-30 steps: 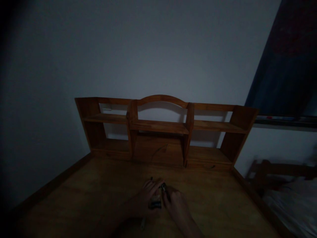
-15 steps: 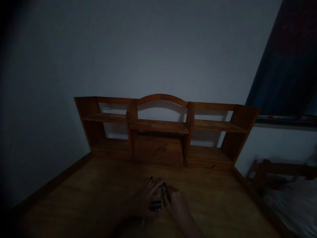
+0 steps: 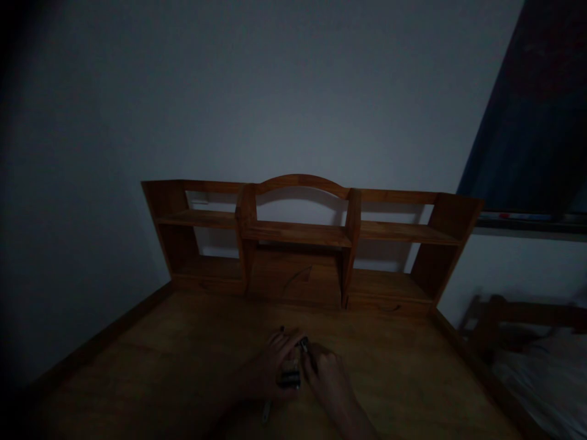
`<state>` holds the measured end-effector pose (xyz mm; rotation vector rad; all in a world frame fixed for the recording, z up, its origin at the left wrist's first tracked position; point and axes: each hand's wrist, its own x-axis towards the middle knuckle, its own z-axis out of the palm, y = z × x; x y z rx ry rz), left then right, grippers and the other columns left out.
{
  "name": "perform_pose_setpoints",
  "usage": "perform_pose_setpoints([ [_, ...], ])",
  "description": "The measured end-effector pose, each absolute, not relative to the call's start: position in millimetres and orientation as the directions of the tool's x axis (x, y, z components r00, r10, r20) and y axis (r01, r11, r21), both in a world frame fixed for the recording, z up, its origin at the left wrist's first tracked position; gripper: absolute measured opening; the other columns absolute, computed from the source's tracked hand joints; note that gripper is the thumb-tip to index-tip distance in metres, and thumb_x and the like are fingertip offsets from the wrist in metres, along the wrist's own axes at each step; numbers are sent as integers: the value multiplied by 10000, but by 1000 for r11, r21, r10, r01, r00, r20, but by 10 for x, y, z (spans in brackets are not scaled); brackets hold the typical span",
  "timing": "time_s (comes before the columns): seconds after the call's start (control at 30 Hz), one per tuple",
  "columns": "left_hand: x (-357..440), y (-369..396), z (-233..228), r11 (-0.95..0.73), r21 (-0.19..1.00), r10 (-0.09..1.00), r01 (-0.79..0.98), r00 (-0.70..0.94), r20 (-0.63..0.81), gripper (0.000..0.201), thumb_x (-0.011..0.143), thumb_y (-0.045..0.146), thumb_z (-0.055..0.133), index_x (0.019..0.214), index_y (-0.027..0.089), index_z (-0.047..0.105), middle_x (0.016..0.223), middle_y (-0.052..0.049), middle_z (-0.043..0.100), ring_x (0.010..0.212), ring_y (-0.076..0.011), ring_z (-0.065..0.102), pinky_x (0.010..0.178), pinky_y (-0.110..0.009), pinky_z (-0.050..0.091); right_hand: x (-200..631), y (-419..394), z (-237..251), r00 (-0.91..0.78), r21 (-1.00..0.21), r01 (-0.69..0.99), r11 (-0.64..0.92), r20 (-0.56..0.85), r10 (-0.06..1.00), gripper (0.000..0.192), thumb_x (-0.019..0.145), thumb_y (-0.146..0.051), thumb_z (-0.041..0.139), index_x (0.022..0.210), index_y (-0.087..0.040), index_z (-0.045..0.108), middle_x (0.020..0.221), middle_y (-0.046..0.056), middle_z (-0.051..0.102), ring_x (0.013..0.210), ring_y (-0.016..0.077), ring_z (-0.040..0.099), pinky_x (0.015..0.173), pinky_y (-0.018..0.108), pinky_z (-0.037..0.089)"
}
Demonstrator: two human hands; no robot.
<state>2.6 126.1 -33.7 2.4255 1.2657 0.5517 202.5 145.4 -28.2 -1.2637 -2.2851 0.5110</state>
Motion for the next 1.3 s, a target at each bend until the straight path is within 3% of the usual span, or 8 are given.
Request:
perform_pose_setpoints([
  [0.13,30,1263,-347,-542,473,831,695,529,174,1057,660,597,654,1475,273,65,1519,-90,216,1384,-334,183,1130,-522,113,2021,1433,-247,-442,-536,697,477,203,874,364,925,-343,356,1020,-180,667,955,98,706,824,204,663,740,242,434],
  [0.3,28,1265,-357,-545,464,832,699,520,194,1036,666,565,658,1474,273,80,1494,-86,281,1365,-325,238,1125,-514,137,2018,1424,-236,-442,-540,697,472,196,876,375,929,-357,345,1000,-187,672,941,98,710,826,204,662,742,240,425],
  [0.6,-3,1273,-343,-558,433,829,708,500,250,933,716,355,613,1475,276,75,1475,-81,310,1336,-305,291,1120,-507,151,2016,1452,-303,-456,-555,656,511,247,855,325,914,-306,364,1035,-201,647,962,80,706,838,210,665,715,249,434],
  [0.8,-13,1279,-379,-530,421,847,736,475,237,939,701,248,577,1476,280,48,1484,-72,291,1335,-301,281,1119,-518,146,2010,1484,-401,-447,-624,610,489,239,862,372,869,-274,421,1189,-211,599,1030,86,702,877,219,672,740,255,467],
  [0.97,-17,1285,-423,-529,414,848,741,463,256,924,711,281,592,1475,277,73,1479,-68,308,1340,-312,271,1114,-531,153,2001,1469,-420,-420,-719,532,447,234,877,513,866,-285,413,1372,-208,422,1045,82,700,890,224,677,727,277,494],
  [1.07,-18,1273,-422,-563,402,826,722,478,298,880,751,318,582,1475,268,84,1481,-68,309,1342,-301,273,1115,-528,162,2002,1463,-422,-416,-749,502,433,229,880,520,858,-290,421,1372,-215,422,1009,72,708,853,221,683,726,284,500],
  [1.13,-14,1259,-405,-566,394,822,724,461,335,785,796,335,548,1466,279,142,1441,-65,377,1317,-286,316,1110,-515,189,2003,1470,-445,-397,-750,509,423,231,888,519,848,-297,439,1362,-225,437,1015,72,706,847,222,683,730,288,502],
  [1.3,9,1240,-356,-565,383,814,731,418,404,631,841,318,507,1426,316,273,1107,-37,620,1139,-221,496,1101,-474,239,2004,1497,-514,-381,-742,512,433,256,889,484,857,-306,442,1334,-231,463,995,70,711,846,226,682,730,298,504],
])
